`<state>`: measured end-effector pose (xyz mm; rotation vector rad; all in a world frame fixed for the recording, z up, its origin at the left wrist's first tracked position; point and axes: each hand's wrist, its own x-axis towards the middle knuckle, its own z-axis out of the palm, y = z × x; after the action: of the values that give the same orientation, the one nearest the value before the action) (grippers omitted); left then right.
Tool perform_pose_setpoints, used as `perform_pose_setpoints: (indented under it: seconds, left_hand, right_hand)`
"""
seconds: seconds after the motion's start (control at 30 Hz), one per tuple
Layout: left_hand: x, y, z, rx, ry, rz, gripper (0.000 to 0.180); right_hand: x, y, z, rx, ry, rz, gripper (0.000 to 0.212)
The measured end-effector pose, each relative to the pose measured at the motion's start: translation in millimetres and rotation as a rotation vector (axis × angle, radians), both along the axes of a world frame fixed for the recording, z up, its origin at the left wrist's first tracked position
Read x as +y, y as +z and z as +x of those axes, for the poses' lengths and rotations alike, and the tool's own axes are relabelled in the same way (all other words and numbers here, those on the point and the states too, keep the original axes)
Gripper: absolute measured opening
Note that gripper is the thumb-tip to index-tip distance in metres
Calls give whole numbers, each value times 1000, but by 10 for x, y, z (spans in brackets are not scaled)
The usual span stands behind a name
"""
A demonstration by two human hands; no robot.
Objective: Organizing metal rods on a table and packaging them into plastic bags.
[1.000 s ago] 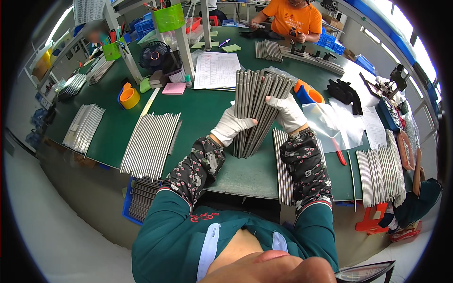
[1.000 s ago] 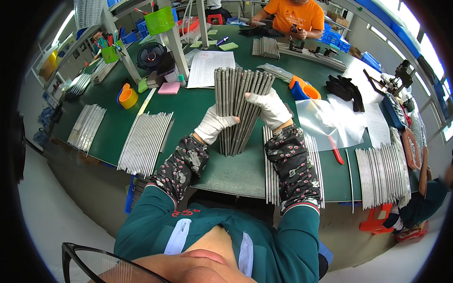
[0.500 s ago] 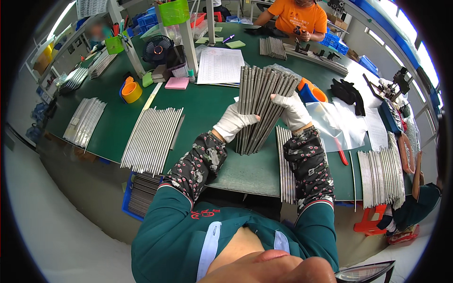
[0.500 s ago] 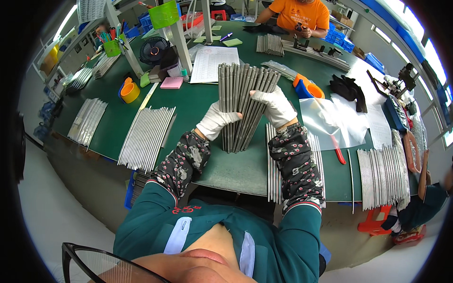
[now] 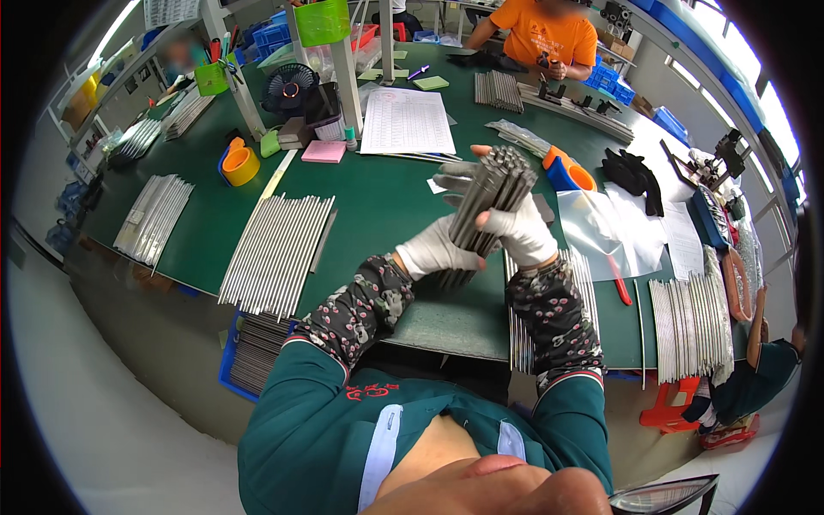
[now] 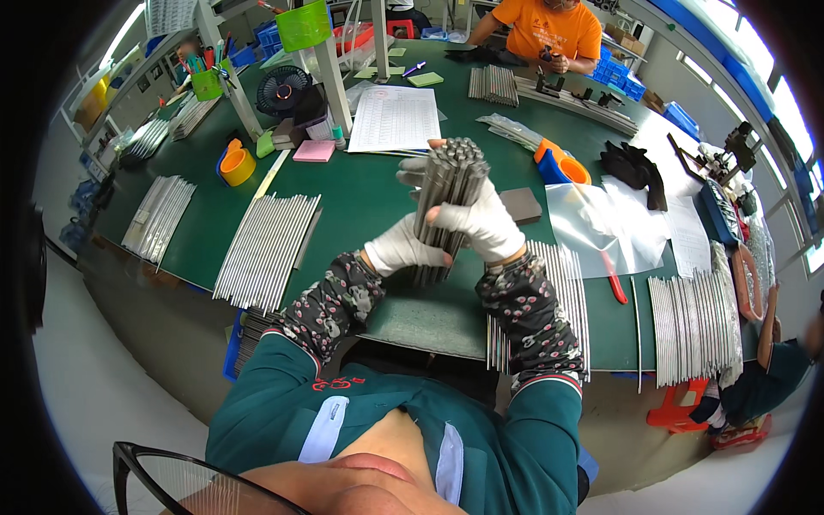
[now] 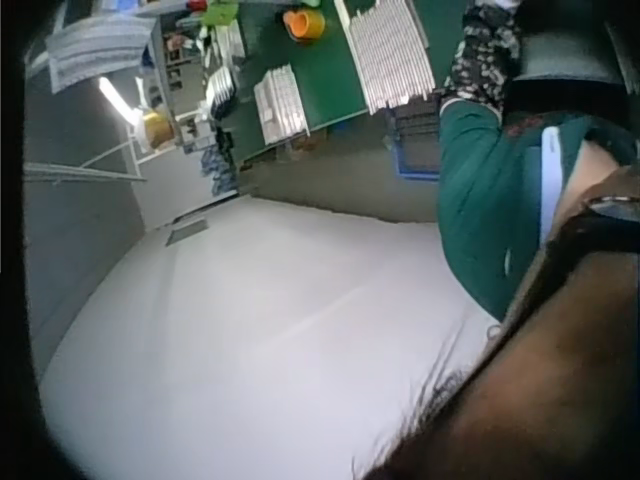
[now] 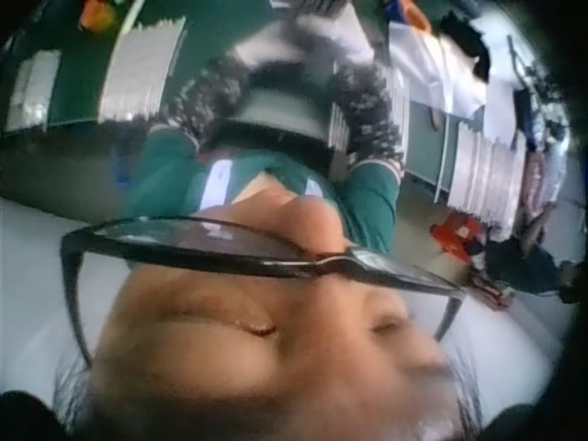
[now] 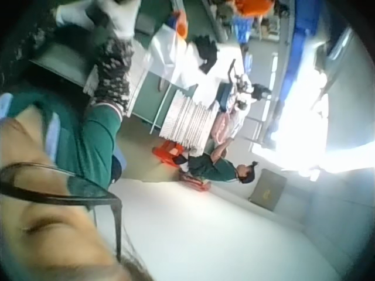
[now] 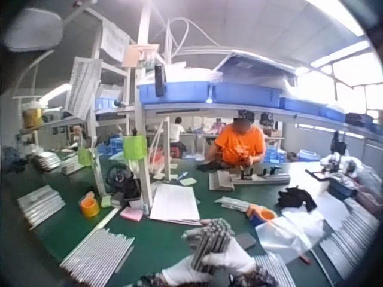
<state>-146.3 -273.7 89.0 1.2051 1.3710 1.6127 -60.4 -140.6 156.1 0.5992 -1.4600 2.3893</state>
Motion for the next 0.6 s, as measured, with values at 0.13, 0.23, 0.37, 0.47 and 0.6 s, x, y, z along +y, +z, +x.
perform_pose_setpoints:
  seconds: [0.13, 0.23, 0.37, 0.47, 0.6]
  left_hand:
    - [7, 3, 260, 178, 163, 254, 100]
    - [-50, 29, 336, 424, 196, 293, 95]
    - [-87, -27, 117, 301, -37, 34, 62]
    - [-149, 137, 238, 162, -11, 57, 63]
    - [-464, 18, 172, 1079, 349, 10, 63]
  right_hand:
    - [-92, -109, 138, -1, -123, 184, 67]
    - [-120, -148, 197, 124, -214, 257, 71]
    - [-294, -8, 258, 89, -58, 145, 70]
    - [-197, -115, 295, 51, -248, 311, 68]
    - [-167, -262, 313, 27, -134, 289, 62]
